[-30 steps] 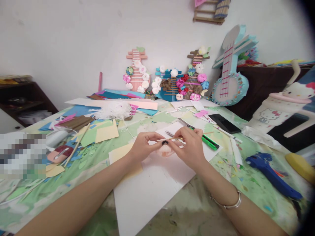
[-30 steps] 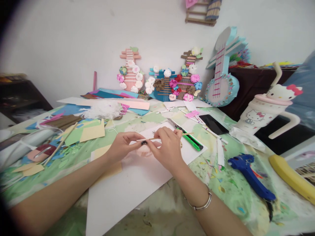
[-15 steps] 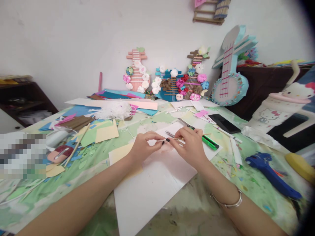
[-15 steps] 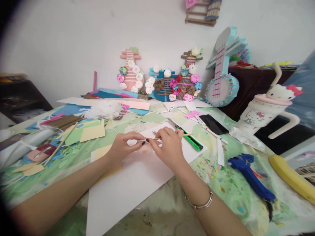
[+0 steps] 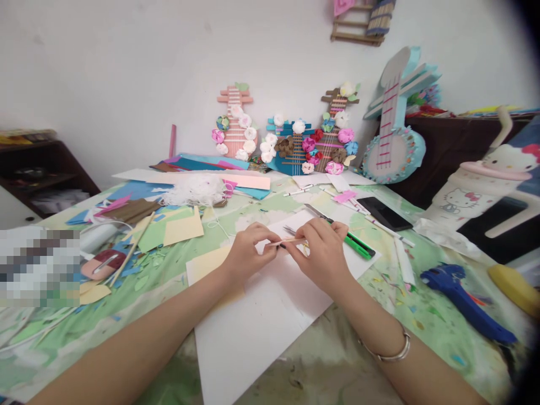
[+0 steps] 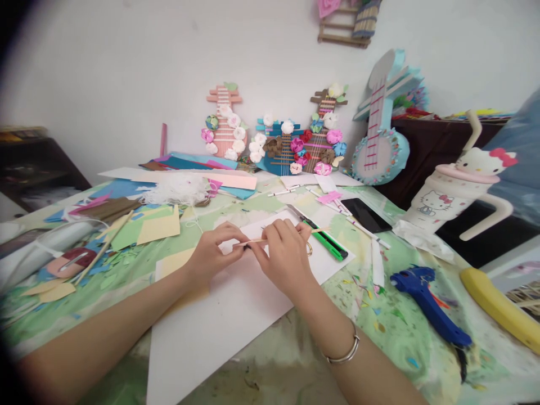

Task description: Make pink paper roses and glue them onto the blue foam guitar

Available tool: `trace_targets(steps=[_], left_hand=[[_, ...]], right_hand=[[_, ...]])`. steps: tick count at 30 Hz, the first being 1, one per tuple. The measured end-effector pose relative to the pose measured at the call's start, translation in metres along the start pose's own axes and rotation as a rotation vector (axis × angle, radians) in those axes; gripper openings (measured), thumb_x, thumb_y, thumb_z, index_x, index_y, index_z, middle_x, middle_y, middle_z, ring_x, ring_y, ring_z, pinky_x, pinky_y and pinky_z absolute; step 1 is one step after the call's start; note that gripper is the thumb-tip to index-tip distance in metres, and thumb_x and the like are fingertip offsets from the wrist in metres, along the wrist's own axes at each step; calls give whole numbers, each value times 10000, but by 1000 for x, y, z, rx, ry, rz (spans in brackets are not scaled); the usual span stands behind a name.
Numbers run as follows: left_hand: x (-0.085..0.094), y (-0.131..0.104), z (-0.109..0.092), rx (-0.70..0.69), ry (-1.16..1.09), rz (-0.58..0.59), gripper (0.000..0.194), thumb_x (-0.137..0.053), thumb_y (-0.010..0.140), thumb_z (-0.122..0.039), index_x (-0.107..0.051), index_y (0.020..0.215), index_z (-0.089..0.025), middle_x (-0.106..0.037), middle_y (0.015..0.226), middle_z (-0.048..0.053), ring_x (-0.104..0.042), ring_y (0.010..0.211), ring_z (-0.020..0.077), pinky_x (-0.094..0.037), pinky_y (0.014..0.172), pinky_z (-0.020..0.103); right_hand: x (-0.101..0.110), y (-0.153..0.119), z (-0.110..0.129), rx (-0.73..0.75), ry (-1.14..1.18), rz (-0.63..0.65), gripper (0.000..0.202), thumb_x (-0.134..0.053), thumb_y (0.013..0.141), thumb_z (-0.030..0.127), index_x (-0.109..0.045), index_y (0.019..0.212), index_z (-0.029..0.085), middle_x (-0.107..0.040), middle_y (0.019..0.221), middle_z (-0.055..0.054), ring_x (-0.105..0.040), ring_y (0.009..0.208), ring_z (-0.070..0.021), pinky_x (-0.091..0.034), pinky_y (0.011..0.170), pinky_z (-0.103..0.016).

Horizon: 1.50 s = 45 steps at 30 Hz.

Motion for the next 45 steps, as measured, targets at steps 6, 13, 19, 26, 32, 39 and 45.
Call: trace_targets(steps=[6, 13, 19, 26, 32, 39, 45], left_hand=[[-1, 0, -1, -14, 15, 7, 155, -541, 717, -77, -651, 753, -180, -661, 715, 30, -562, 748, 166, -459, 711, 300], [0, 0, -5, -33, -45, 54, 119, -584, 719, -134, -659, 803, -175, -679, 751, 47, -577, 766, 180, -460, 732, 321], [-1, 2, 3, -6, -92, 69, 102, -608, 790, -245, -692, 804, -189, -699, 749, 52, -587, 759, 171, -462, 723, 310], [4, 1, 0, -59, -18, -25, 105, -602, 793, -218, -704, 813, -205, -687, 710, 49, -585, 744, 175, -476, 697, 310], [10, -1, -5, -140, 75, -112, 127, -596, 779, -154, -704, 820, -206, -673, 659, 43, -561, 758, 189, -473, 714, 334], [8, 0, -6, -160, 79, -81, 102, -600, 765, -152, -685, 806, -191, -663, 655, 41, -552, 746, 181, -469, 703, 321], [9, 0, -8, -139, 17, -35, 173, -568, 728, -116, -679, 839, -189, -677, 733, 54, -574, 774, 186, -479, 707, 322]], right_hand=[[2, 0, 6, 50, -20, -20, 239, -540, 859, 356, -499, 706, 177, -557, 705, -8, -474, 697, -149, -201, 715, -339], [5, 1, 6, 65, -10, -34, 233, -551, 855, 349, -483, 715, 175, -555, 704, -2, -473, 687, -145, -208, 702, -336], [6, 1, 4, 57, -10, -35, 223, -526, 866, 336, -468, 717, 181, -551, 695, 2, -474, 685, -146, -216, 717, -341], [-1, 2, -1, 32, -56, 15, 217, -524, 858, 380, -494, 778, 181, -579, 740, -23, -493, 709, -159, -232, 746, -333], [-7, 0, -9, -18, -146, 51, 327, -505, 844, 456, -485, 675, 176, -529, 607, -18, -482, 643, -163, -222, 679, -322], [-4, 0, -9, -45, -128, -6, 357, -523, 824, 496, -462, 674, 177, -523, 627, -12, -483, 661, -160, -228, 676, -319], [-3, 0, -10, -49, -86, -4, 351, -538, 810, 500, -448, 681, 187, -507, 633, -5, -474, 667, -163, -224, 673, -317]])
Point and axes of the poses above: each hand's wrist, its own y-axis towards the middle knuckle, its own x-axis out of the back of the hand, z = x × y, the point moved 8 cm from there along y, towards the middle knuckle
